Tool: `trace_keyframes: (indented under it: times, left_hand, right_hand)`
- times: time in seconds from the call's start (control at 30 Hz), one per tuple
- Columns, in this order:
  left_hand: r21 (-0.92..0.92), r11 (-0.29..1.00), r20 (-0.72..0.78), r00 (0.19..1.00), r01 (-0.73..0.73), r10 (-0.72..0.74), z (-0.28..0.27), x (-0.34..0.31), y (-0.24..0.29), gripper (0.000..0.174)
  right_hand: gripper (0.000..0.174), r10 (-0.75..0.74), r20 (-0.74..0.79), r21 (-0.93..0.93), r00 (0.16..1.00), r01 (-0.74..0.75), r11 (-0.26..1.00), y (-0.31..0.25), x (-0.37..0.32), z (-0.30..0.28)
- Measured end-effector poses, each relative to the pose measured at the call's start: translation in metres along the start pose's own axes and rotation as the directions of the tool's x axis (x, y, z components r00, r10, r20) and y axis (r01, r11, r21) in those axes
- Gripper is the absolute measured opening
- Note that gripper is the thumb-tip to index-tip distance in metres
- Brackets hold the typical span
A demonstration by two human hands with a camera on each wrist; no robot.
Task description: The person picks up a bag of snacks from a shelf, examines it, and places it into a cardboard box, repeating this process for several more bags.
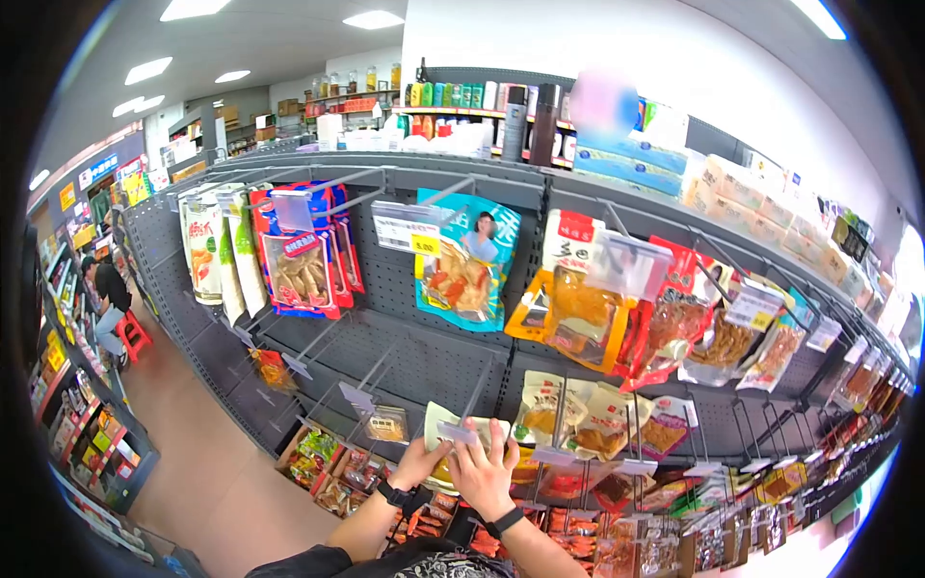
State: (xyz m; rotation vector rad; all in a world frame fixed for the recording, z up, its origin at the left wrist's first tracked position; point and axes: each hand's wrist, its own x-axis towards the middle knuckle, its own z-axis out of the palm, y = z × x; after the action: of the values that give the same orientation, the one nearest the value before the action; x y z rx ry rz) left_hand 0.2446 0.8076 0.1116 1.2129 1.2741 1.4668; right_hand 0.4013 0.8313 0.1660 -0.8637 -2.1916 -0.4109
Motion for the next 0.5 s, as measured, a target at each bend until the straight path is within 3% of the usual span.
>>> trace_keyframes:
  times: [0.17, 0.27, 0.4, 0.43, 0.47, 0.5]
  left_hand:
    - [-0.002, 1.0, -0.035, 0.999, 0.005, -0.005, 0.003, -0.004, -0.005, 0.032]
    - [-0.02, 1.0, -0.082, 0.996, -0.018, 0.017, 0.005, 0.016, -0.025, 0.032]
    - [0.077, 0.997, -0.126, 0.992, -0.008, 0.018, 0.014, 0.063, -0.007, 0.033]
    - [0.066, 0.995, -0.1, 0.992, -0.074, 0.08, 0.012, 0.079, -0.015, 0.033]
    - [-0.058, 0.994, -0.127, 0.989, -0.089, 0.082, 0.013, 0.096, -0.031, 0.035]
    - [-0.006, 0.995, -0.172, 0.98, -0.098, 0.095, 0.01, 0.109, -0.04, 0.036]
  right_hand:
    - [0.036, -0.017, -0.033, 0.046, 0.999, 0.018, 0.999, 0.003, 0.007, 0.005]
    - [0.037, 0.046, -0.014, 0.095, 0.999, -0.044, 0.994, 0.008, 0.014, 0.007]
    - [0.042, 0.03, 0.089, -0.076, 0.996, -0.023, 0.997, 0.037, 0.033, 0.034]
    - [0.04, 0.042, 0.1, -0.059, 0.994, -0.036, 0.998, 0.041, 0.038, 0.034]
    - [0.04, 0.045, 0.1, -0.061, 0.994, -0.039, 0.997, 0.039, 0.033, 0.03]
    - [0.04, 0.061, 0.225, 0.066, 0.972, -0.077, 0.995, 0.035, 0.025, 0.023]
